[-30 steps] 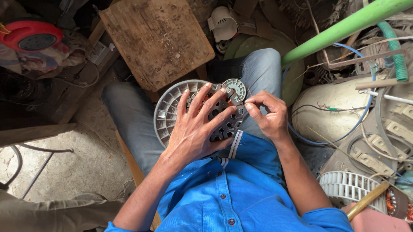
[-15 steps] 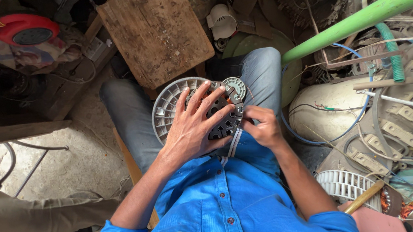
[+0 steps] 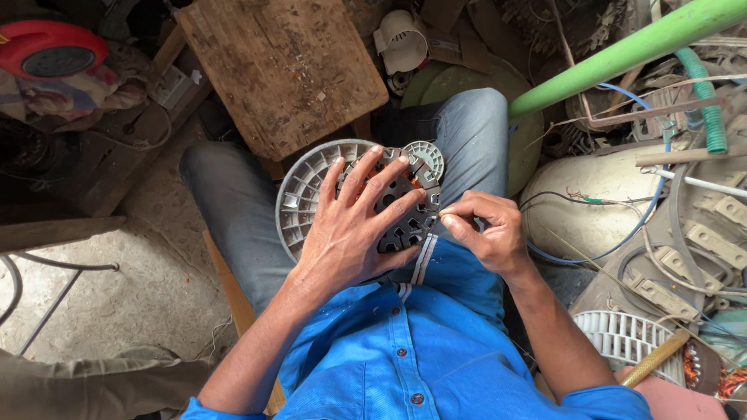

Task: The person sits on the floor and winds copper wire by hand into the slots of a motor stator. They repeatedly insert, pull, and adjust the wire to form coils within the stator's slots.

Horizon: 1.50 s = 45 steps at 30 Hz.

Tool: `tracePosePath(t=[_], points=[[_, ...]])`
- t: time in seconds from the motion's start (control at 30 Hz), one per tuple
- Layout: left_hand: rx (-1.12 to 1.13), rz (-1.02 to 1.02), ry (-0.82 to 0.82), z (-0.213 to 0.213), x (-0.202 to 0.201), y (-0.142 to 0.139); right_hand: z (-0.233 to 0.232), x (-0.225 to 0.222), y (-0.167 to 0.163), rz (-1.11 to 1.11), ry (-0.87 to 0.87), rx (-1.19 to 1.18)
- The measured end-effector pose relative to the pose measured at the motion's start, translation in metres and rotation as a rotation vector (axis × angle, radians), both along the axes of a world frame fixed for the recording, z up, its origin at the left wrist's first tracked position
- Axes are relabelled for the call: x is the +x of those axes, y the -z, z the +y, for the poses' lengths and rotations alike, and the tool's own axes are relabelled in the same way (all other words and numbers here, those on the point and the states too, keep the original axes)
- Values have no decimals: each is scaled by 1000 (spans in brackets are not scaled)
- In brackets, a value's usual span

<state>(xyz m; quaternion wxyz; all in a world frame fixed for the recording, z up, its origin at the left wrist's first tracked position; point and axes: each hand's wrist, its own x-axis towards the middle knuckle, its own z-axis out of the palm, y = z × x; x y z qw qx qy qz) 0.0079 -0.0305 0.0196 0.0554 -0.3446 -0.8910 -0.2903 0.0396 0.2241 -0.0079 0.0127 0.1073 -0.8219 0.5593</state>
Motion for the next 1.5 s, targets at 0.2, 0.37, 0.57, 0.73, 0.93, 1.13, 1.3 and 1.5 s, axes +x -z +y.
tracePosePath(t=[0.2,0.37,0.57,0.73,0.93,1.13,1.3,1.5], points=[[7,-1,1,-2,-1,0,-8,-2,-12,18,2,34],[15,-1,0,1,1,1,-14,-1,-24,47,-11,36],[23,-1,-29,4,2,-1,-22,-8,-26,42,-12,36],[54,-1,-53,4,3,-1,-33,-12,-27,1,18,-13],[73,25,-181,11,12,2,-38,0,-35,71,-28,125],[115,5,-211,17,17,4,-35,4,-37,121,-27,206],[123,94,-123,10,19,5,-32,-1,-34,241,-85,214],[124,17,-100,7,16,7,-13,-6,-24,157,-169,142]])
